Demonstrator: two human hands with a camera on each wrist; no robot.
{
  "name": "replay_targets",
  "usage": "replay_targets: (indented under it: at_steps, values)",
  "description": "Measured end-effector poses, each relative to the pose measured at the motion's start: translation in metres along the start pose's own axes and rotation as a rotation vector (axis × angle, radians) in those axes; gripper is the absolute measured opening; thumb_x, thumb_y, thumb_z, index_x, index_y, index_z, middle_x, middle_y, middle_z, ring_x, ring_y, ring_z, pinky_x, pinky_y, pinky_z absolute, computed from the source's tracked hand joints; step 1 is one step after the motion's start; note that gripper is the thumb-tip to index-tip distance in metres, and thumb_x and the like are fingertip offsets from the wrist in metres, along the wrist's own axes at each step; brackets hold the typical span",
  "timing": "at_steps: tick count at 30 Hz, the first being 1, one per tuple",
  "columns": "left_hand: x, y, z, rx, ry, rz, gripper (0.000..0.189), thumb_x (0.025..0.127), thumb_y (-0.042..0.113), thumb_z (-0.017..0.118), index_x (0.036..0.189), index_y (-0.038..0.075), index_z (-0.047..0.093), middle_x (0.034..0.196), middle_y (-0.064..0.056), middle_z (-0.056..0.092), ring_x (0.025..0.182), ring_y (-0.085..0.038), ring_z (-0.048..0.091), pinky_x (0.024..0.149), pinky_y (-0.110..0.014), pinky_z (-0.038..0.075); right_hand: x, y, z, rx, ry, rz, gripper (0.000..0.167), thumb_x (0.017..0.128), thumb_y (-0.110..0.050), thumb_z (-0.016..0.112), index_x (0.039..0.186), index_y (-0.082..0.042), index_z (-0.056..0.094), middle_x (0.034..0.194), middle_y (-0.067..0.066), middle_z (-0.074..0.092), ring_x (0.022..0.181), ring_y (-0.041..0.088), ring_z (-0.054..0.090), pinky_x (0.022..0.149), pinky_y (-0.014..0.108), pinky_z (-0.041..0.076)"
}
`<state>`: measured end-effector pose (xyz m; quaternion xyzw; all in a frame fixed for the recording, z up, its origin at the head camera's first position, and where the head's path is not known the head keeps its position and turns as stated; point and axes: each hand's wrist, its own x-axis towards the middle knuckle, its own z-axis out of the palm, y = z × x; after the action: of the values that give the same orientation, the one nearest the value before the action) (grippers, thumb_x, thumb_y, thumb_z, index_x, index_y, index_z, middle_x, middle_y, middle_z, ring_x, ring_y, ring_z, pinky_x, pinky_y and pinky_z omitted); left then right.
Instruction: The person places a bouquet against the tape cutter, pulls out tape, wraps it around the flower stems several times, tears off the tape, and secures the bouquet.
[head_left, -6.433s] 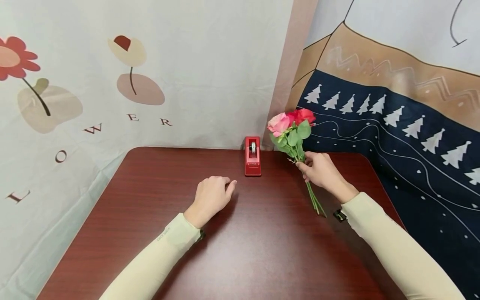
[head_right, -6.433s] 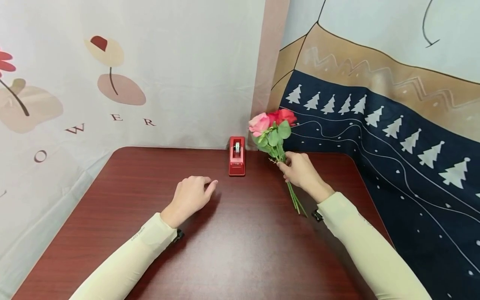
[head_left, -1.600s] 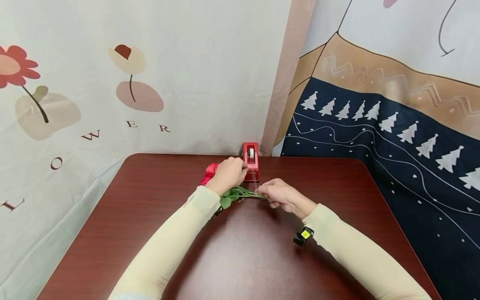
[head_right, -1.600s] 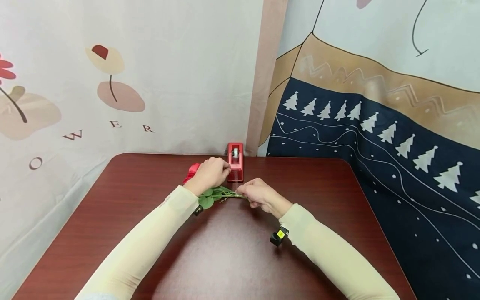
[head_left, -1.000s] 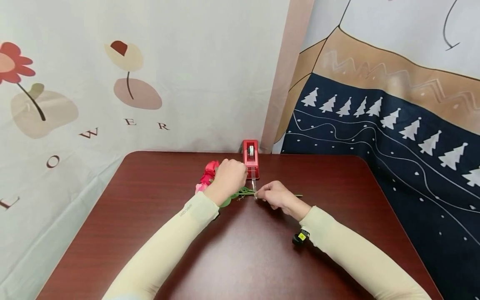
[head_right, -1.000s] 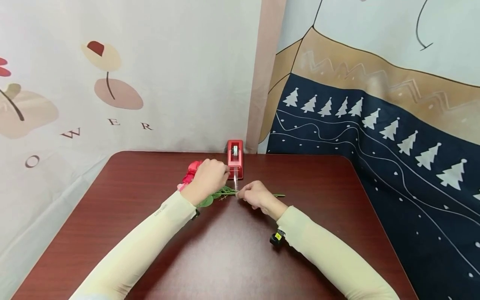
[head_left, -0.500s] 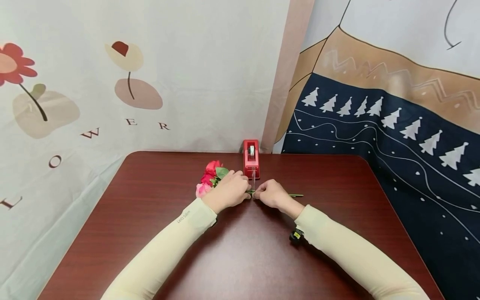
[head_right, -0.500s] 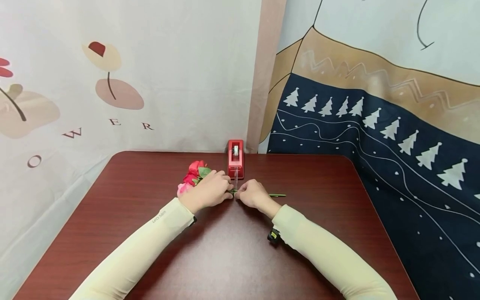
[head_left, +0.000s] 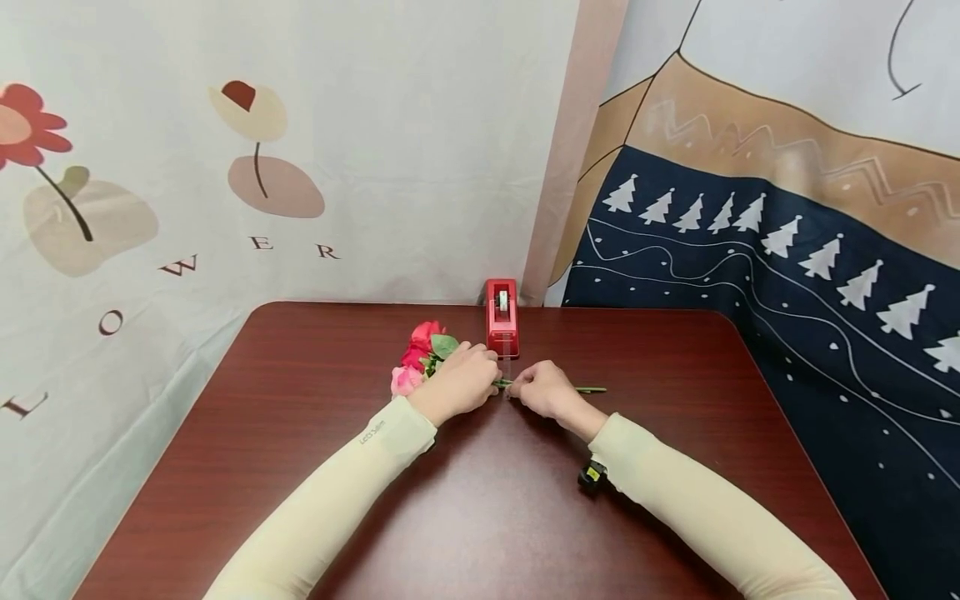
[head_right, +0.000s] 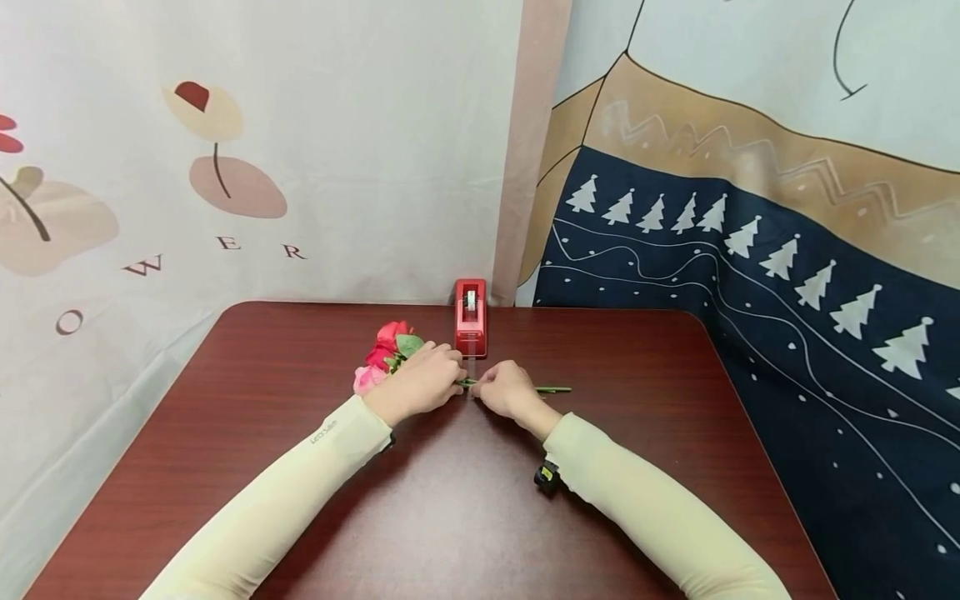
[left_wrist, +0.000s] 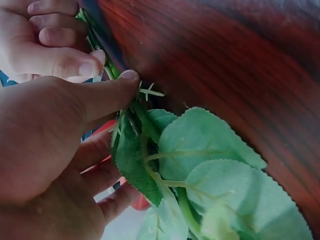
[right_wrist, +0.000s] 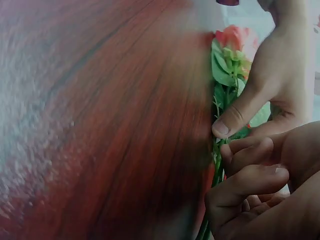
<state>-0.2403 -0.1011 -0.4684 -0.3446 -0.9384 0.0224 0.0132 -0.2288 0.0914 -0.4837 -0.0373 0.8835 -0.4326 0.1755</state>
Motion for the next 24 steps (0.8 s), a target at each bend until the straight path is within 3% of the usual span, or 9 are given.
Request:
replay_targets:
  at_steps: [5, 12, 19, 24]
  values:
    - [0.003, -0.004, 0.002, 0.011, 0.022, 0.047, 0.009, 0.097, 0.027, 0.085, 0.093, 0.019, 0.085, 0.100, -0.003, 0.076, 0.102, -0.025, 0.073, 0.086, -0.041, 0.050, 0.002, 0.003, 0.005, -0.177, 0.078, -0.127, 0.030, 0.097, -0.021, 0.072, 0.067, -0.017, 0.074, 0.058, -0.010, 0.055, 0.065, 0.013, 0.052, 0.063, 0.028, 0.040]
    - [0.005, -0.008, 0.004, 0.024, 0.048, 0.103, 0.008, 0.096, 0.027, 0.084, 0.094, 0.019, 0.085, 0.098, -0.001, 0.077, 0.099, -0.023, 0.075, 0.084, -0.039, 0.046, 0.003, -0.004, 0.013, -0.369, 0.162, -0.173, 0.041, 0.097, -0.022, 0.077, 0.058, -0.019, 0.064, 0.055, -0.009, 0.050, 0.061, 0.015, 0.049, 0.059, 0.030, 0.038]
    - [0.004, -0.011, 0.009, -0.015, 0.075, 0.130, 0.012, 0.097, 0.023, 0.082, 0.086, 0.019, 0.082, 0.093, -0.002, 0.076, 0.092, -0.024, 0.073, 0.081, -0.039, 0.044, 0.004, -0.007, 0.015, -0.464, 0.184, -0.221, 0.039, 0.096, -0.021, 0.078, 0.059, -0.021, 0.064, 0.055, -0.007, 0.054, 0.061, 0.016, 0.054, 0.060, 0.032, 0.042]
    - [0.004, -0.013, 0.011, -0.011, 0.054, 0.131, 0.008, 0.100, 0.026, 0.081, 0.094, 0.021, 0.085, 0.096, -0.001, 0.075, 0.096, -0.023, 0.072, 0.080, -0.038, 0.045, 0.003, -0.008, 0.012, -0.484, 0.184, -0.226, 0.040, 0.096, -0.021, 0.078, 0.058, -0.021, 0.065, 0.054, -0.008, 0.054, 0.061, 0.016, 0.054, 0.060, 0.032, 0.043]
